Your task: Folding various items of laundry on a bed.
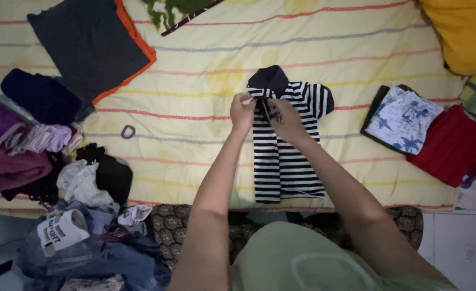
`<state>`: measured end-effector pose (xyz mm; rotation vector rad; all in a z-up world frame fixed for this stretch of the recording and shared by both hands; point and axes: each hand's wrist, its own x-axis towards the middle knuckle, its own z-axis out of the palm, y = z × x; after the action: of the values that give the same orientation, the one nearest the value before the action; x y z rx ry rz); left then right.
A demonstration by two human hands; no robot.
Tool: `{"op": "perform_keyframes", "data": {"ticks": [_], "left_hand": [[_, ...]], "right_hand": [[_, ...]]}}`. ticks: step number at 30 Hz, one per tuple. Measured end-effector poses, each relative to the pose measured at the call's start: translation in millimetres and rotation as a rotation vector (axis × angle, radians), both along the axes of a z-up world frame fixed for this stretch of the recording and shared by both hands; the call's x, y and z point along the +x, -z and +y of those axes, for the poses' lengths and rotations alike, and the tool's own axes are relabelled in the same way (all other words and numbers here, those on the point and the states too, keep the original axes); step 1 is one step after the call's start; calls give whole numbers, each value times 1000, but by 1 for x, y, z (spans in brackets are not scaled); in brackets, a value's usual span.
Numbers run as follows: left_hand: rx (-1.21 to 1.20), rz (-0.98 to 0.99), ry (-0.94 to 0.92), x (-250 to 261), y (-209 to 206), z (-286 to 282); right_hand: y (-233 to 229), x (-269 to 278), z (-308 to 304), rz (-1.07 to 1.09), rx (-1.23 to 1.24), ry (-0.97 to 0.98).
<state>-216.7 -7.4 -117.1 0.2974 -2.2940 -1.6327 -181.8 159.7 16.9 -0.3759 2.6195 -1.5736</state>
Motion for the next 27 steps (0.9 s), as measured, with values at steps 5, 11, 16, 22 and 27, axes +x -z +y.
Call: {"op": "perform_keyframes", "data": {"ticks": [5,11,16,22,27], "left_hand": [[-62,10,221,-1,-81,47],[-253,109,712,-1,-108,124],[-673,118,804,17,-113,179],[-887,-95,620,27,-75,200],[-309,-21,425,7,-73,175]], "right_hand": [[34,15,84,6,190,290],[77,63,142,65,352,342],[78,95,144,-324,247,245],[49,119,142,-191,223,-50],[40,139,122,-248,216,-73]]}}
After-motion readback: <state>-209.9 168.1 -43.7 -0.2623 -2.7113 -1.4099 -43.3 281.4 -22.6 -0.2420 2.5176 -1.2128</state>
